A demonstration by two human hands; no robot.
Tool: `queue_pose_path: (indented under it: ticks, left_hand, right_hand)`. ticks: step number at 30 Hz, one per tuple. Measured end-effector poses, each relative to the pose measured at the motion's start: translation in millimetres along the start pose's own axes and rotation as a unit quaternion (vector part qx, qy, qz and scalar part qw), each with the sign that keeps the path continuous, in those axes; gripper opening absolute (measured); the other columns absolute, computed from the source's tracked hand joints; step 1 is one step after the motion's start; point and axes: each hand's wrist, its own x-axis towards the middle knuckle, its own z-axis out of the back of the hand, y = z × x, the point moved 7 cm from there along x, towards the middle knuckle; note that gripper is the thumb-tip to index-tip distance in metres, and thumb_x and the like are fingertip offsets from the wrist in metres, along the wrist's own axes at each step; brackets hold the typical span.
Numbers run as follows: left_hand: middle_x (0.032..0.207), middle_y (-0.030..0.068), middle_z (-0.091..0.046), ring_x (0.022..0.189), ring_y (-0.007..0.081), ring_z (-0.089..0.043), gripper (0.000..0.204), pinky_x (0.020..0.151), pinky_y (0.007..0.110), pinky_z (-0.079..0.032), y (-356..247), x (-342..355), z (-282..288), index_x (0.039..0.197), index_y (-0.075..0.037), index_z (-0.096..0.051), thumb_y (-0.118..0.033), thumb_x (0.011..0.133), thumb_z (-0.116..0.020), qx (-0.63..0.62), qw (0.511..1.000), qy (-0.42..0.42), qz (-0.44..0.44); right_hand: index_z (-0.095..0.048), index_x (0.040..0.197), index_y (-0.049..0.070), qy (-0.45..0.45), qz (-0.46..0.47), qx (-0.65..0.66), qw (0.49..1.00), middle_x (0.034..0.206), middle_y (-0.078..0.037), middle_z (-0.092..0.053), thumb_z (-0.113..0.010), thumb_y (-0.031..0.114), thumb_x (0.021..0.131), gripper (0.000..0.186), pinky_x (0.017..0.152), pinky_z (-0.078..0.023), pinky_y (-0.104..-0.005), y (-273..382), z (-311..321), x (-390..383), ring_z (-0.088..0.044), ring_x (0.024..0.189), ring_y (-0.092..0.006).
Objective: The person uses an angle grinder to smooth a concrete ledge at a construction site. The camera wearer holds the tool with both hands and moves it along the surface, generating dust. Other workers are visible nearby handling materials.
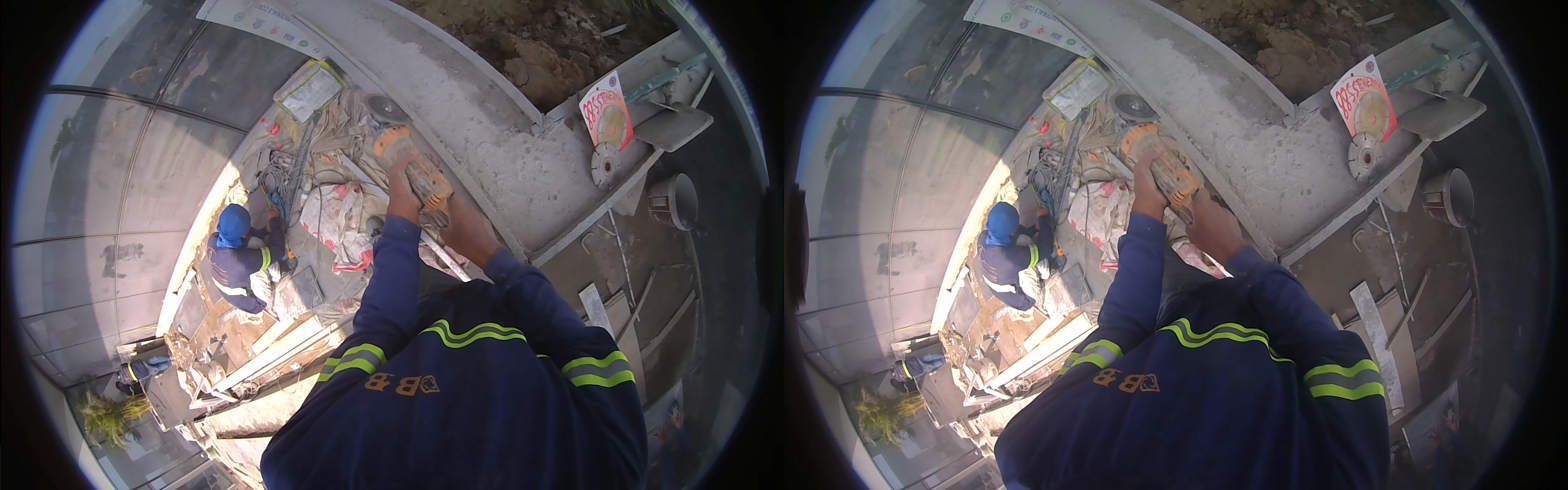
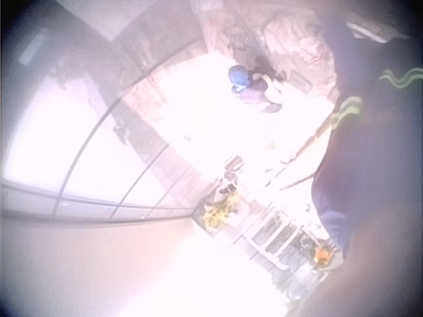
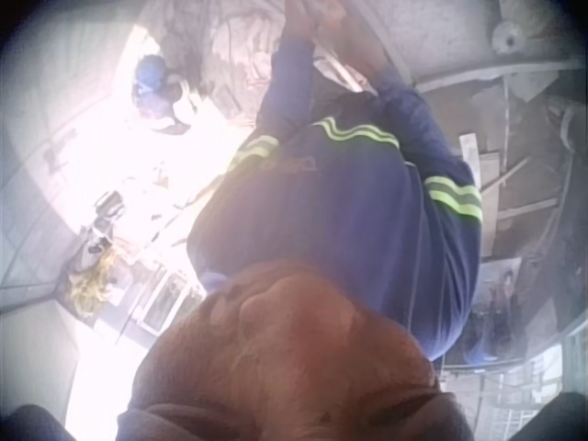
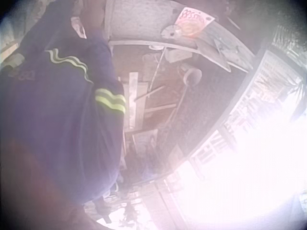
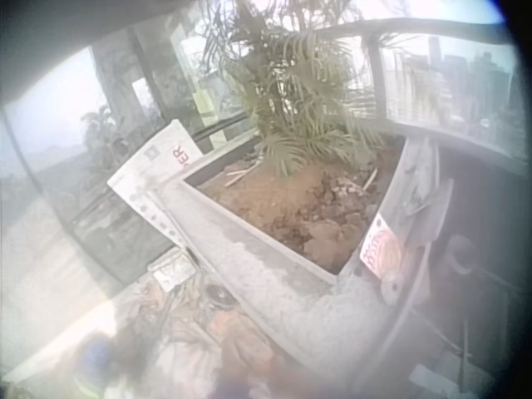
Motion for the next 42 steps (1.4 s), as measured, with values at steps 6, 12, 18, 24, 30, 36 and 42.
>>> queue_pose_path:
  ticks: [6,12,18,24,30,36,42]
  left_hand:
    - [0.092,0.0097,-0.066,0.083,0.0278,-0.07,0.026,0.074,0.043,-0.06,-5,16,5,0.108,-0.007,-0.063,-0.019,0.086,-0.068,-0.003,1.0,0.003,-0.009]
    - [0.093,0.0152,-0.067,0.083,0.0335,-0.069,0.031,0.075,0.047,-0.06,-3,12,4,0.111,-0.004,-0.061,-0.02,0.086,-0.068,-0.011,1.0,-0.018,-0.01]
    - [0.094,0.0162,-0.067,0.084,0.035,-0.069,0.03,0.077,0.05,-0.06,7,2,8,0.112,-0.003,-0.06,-0.019,0.086,-0.066,-0.028,0.999,-0.024,0.006]
    - [0.094,0.0168,-0.067,0.083,0.0353,-0.069,0.03,0.077,0.051,-0.06,9,-7,4,0.111,-0.003,-0.06,-0.018,0.087,-0.066,-0.033,0.999,-0.004,-0.001]
    - [0.093,0.0159,-0.067,0.085,0.0342,-0.069,0.029,0.077,0.05,-0.06,10,-7,8,0.112,-0.003,-0.061,-0.017,0.087,-0.066,-0.032,0.999,-0.003,-0.001]
    - [0.095,0.0164,-0.067,0.086,0.0342,-0.069,0.032,0.078,0.05,-0.059,2,0,1,0.113,-0.002,-0.06,-0.019,0.086,-0.066,-0.007,1.0,-0.028,0.008]
    - [0.094,0.0146,-0.067,0.084,0.0326,-0.069,0.027,0.076,0.046,-0.059,2,5,2,0.107,-0.004,-0.061,-0.017,0.085,-0.067,-0.019,0.999,-0.026,0.02]
  right_hand:
    - [-0.045,0.109,-0.006,-0.003,0.009,0.004,1.0,0.092,-0.036,-0.068,-0.06,0.006,0.081,0.034,0.082,-0.051,-0.0593,-1,-7,12,-0.067,0.09,-0.0529]
    - [-0.045,0.109,-0.006,0.004,-0.009,0.004,1.0,0.093,-0.036,-0.068,-0.06,0.006,0.081,0.034,0.082,-0.051,-0.0591,-1,-5,9,-0.067,0.09,-0.053]
    - [-0.044,0.109,-0.006,0.025,-0.018,-0.007,1.0,0.093,-0.036,-0.068,-0.062,0.005,0.08,0.036,0.081,-0.052,-0.058,6,5,-9,-0.067,0.091,-0.0526]
    - [-0.044,0.108,-0.005,0.025,-0.02,-0.019,0.999,0.092,-0.035,-0.068,-0.065,0.006,0.08,0.037,0.08,-0.052,-0.0586,5,6,-17,-0.068,0.09,-0.052]
    - [-0.044,0.107,-0.005,0.031,-0.017,-0.011,0.999,0.092,-0.035,-0.068,-0.064,0.006,0.08,0.036,0.08,-0.052,-0.0589,3,4,-17,-0.067,0.089,-0.052]
    - [-0.045,0.108,-0.006,0.006,-0.008,0.005,1.0,0.092,-0.035,-0.068,-0.063,0.006,0.08,0.035,0.082,-0.051,-0.0581,-2,-1,0,-0.067,0.089,-0.0518]
    - [-0.045,0.106,-0.005,-0.013,0.016,0.001,1.0,0.091,-0.034,-0.068,-0.062,0.006,0.08,0.032,0.081,-0.051,-0.058,-2,-3,3,-0.067,0.089,-0.0514]
